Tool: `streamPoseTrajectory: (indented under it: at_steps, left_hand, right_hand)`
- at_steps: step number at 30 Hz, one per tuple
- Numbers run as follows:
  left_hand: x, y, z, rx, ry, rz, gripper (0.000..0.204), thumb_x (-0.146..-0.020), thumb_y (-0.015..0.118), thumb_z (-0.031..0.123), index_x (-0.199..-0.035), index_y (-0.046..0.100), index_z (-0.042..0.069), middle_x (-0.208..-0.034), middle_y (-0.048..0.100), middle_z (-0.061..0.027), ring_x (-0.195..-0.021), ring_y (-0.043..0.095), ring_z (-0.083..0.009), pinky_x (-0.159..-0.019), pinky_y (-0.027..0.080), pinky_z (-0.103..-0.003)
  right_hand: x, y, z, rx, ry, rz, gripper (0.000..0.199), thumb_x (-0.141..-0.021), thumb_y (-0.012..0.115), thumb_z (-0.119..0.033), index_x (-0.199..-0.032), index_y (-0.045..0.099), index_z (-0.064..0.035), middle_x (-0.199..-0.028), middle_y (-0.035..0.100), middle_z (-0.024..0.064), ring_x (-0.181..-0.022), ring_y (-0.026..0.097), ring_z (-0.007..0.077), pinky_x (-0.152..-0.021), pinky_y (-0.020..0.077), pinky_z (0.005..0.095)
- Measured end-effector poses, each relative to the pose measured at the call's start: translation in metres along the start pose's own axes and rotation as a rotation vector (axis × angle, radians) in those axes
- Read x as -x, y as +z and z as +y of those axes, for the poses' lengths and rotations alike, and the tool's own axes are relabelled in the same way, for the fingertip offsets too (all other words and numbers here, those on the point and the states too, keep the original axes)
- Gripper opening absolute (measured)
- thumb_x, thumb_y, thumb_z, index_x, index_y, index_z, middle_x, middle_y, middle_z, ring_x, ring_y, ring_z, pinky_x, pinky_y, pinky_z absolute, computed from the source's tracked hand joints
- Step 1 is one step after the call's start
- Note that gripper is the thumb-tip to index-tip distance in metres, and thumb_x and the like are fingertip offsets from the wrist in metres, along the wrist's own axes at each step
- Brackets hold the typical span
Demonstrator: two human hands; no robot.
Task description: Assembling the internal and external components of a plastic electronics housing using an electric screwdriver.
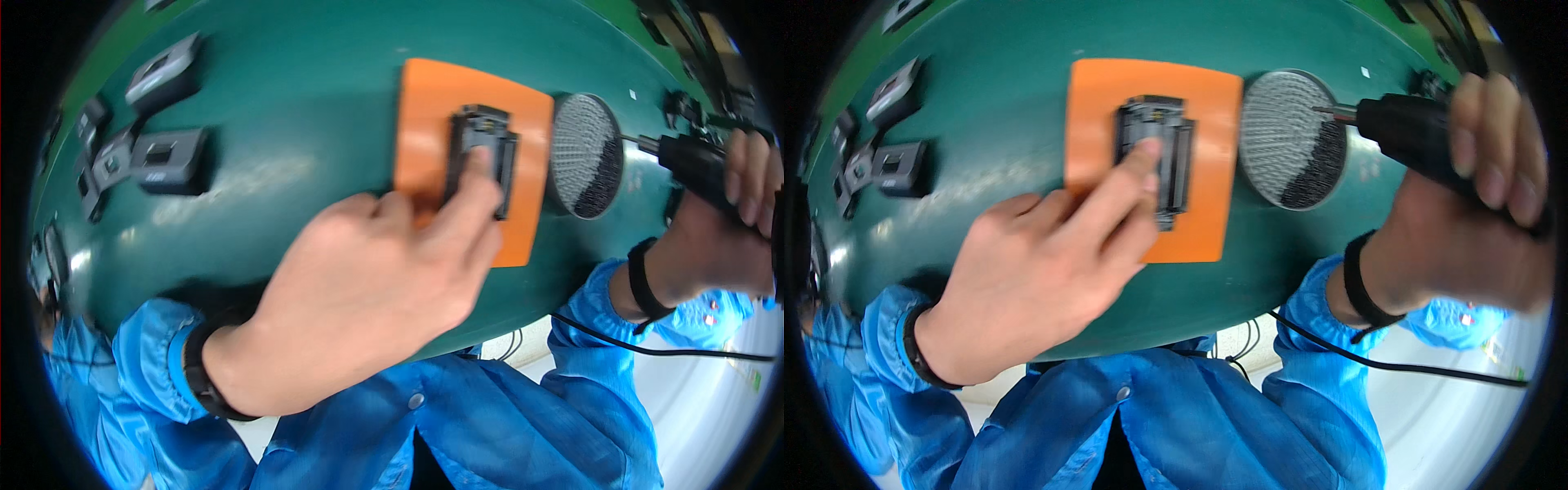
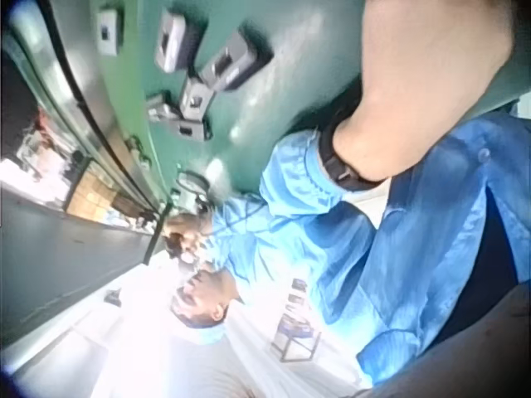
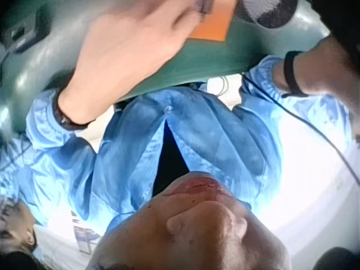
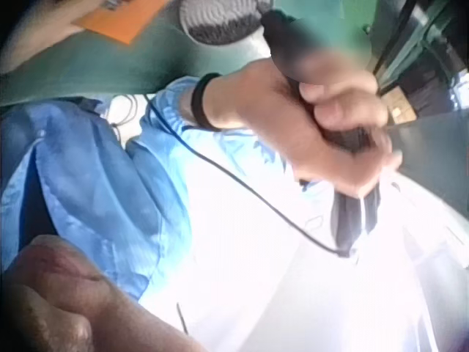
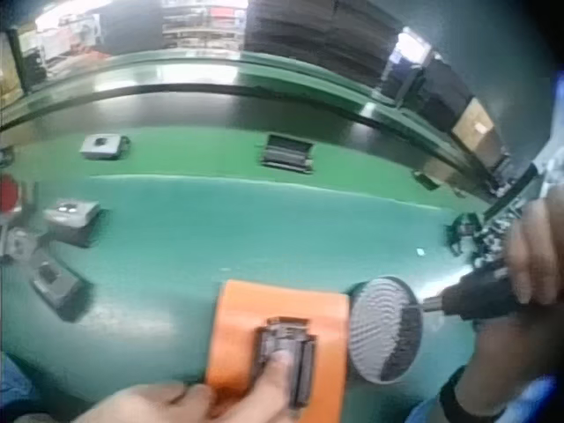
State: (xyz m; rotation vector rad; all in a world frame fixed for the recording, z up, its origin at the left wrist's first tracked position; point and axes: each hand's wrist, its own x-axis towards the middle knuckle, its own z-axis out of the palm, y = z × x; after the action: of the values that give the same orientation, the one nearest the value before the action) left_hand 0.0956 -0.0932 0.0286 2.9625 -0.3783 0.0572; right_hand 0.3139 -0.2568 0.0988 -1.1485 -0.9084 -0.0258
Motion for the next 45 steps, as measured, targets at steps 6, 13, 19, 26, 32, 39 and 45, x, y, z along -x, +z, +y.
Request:
streamPoseTrajectory:
  at_steps: [6,13,19,26,32,39,45]
  left_hand:
    - [-0.001,-0.008,0.003,0.097,0.002,-0.141,0.062,-0.065,0.086,0.024,-0.117,0.064,-0.001,-0.143,0.056,-0.0161,-0.081,0.069,-0.0192,-0.070,0.058,-0.030]
    - [0.003,-0.010,0.008,0.114,-0.030,-0.127,0.067,-0.060,0.087,0.021,-0.118,0.064,-0.005,-0.142,0.057,-0.0184,-0.083,0.071,-0.0231,-0.069,0.062,-0.031]
    - [0.001,-0.010,0.008,0.104,-0.022,-0.095,0.066,-0.060,0.088,0.021,-0.116,0.065,-0.006,-0.140,0.058,-0.0189,-0.079,0.071,-0.0239,-0.067,0.062,-0.031]
    - [-0.002,-0.017,-0.006,0.197,0.000,-0.147,0.067,-0.067,0.085,0.031,-0.121,0.064,-0.003,-0.141,0.058,-0.0141,-0.076,0.069,-0.0217,-0.066,0.058,-0.034]
    - [0.001,-0.025,-0.013,0.255,-0.001,-0.199,0.055,-0.073,0.083,0.034,-0.118,0.064,0.010,-0.141,0.058,-0.0001,-0.064,0.062,-0.0182,-0.061,0.051,-0.031]
    - [0.001,-0.014,-0.008,0.165,-0.022,-0.098,0.053,-0.067,0.087,0.024,-0.111,0.063,0.011,-0.134,0.060,0.0001,-0.071,0.067,-0.0179,-0.061,0.053,-0.032]
    - [-0.013,-0.030,-0.001,0.293,-0.046,-0.023,0.051,-0.064,0.089,0.020,-0.108,0.064,0.011,-0.129,0.060,0.0009,-0.072,0.068,-0.0174,-0.060,0.053,-0.033]
  right_hand:
    - [0.044,-0.023,0.012,-0.067,0.225,0.073,0.020,-0.098,0.050,-0.022,-0.090,0.060,-0.0068,-0.061,0.043,-0.0025,-0.053,0.040,0.0090,-0.054,0.0350,0.0260]
    - [0.047,-0.032,0.011,-0.036,0.226,0.045,0.019,-0.098,0.050,-0.023,-0.090,0.061,-0.0090,-0.061,0.045,-0.0018,-0.054,0.042,0.0101,-0.057,0.0364,0.0282]
    - [0.047,-0.032,0.012,-0.015,0.238,0.055,0.019,-0.097,0.051,-0.024,-0.087,0.059,-0.0105,-0.061,0.045,-0.0017,-0.054,0.043,0.0103,-0.057,0.0365,0.0286]
    - [0.050,-0.024,0.017,0.015,0.211,0.075,0.021,-0.099,0.050,-0.023,-0.082,0.053,-0.0109,-0.061,0.042,-0.0019,-0.053,0.041,0.0095,-0.056,0.0363,0.0288]
    - [0.047,-0.030,-0.001,-0.125,0.252,0.144,0.028,-0.101,0.046,-0.025,-0.078,0.050,-0.0107,-0.060,0.043,-0.0045,-0.052,0.040,0.0089,-0.054,0.0376,0.0284]
    - [0.051,-0.005,-0.035,-0.380,0.294,-0.116,0.018,-0.097,0.055,-0.022,-0.087,0.059,-0.0087,-0.060,0.048,-0.0058,-0.054,0.047,0.0057,-0.055,0.0413,0.0248]
    - [0.059,0.021,-0.009,-0.318,0.168,-0.434,0.035,-0.105,0.034,-0.035,-0.087,0.051,-0.0107,-0.053,0.045,0.0018,-0.037,0.044,0.0130,-0.029,0.0359,0.0290]
